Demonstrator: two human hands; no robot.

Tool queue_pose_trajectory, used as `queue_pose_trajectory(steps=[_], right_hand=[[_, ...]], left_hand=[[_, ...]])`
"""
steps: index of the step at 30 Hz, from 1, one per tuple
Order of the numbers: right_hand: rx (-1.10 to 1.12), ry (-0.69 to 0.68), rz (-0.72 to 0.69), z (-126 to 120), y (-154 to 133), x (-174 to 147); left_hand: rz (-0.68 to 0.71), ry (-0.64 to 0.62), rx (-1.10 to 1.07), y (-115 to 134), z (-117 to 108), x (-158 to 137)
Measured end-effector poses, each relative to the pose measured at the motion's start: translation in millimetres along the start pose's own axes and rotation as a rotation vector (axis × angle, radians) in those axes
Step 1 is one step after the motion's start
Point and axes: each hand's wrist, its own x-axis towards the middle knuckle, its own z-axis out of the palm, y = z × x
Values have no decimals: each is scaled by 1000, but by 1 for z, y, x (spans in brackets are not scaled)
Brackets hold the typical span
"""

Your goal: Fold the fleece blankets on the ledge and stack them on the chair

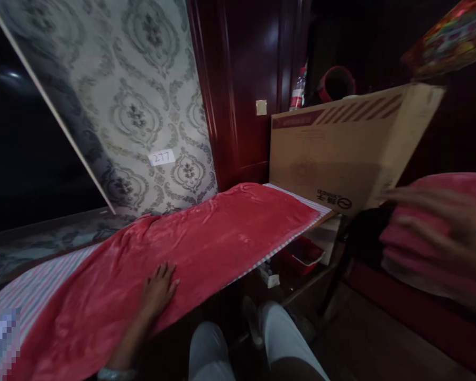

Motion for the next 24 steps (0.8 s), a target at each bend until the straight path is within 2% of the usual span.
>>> queue_pose_trajectory(steps=[3,5,9,12,14,17,20,24], right_hand=[[84,-203,-243,83,-39,11],[190,-334,-306,148,-54,17],[322,-423,-247,265,-62,38],[309,-480,-181,324,-68,59],[234,-497,-126,350,-73,67],[74,-572,-38,375,-77,64],[-56,-666,-19,385,-77,53],[-105,-702,-31,385,-75,46]], left_hand=[[-39,-12,80,-4,5,-13],[-47,-24,112,-3,7,-17],[-60,-45,111,1,4,-22],[-73,-77,104,3,0,-25],[-79,-85,106,4,-1,-26],[-79,-78,109,4,0,-26],[-73,-74,109,2,2,-25],[-73,-87,113,3,1,-25]])
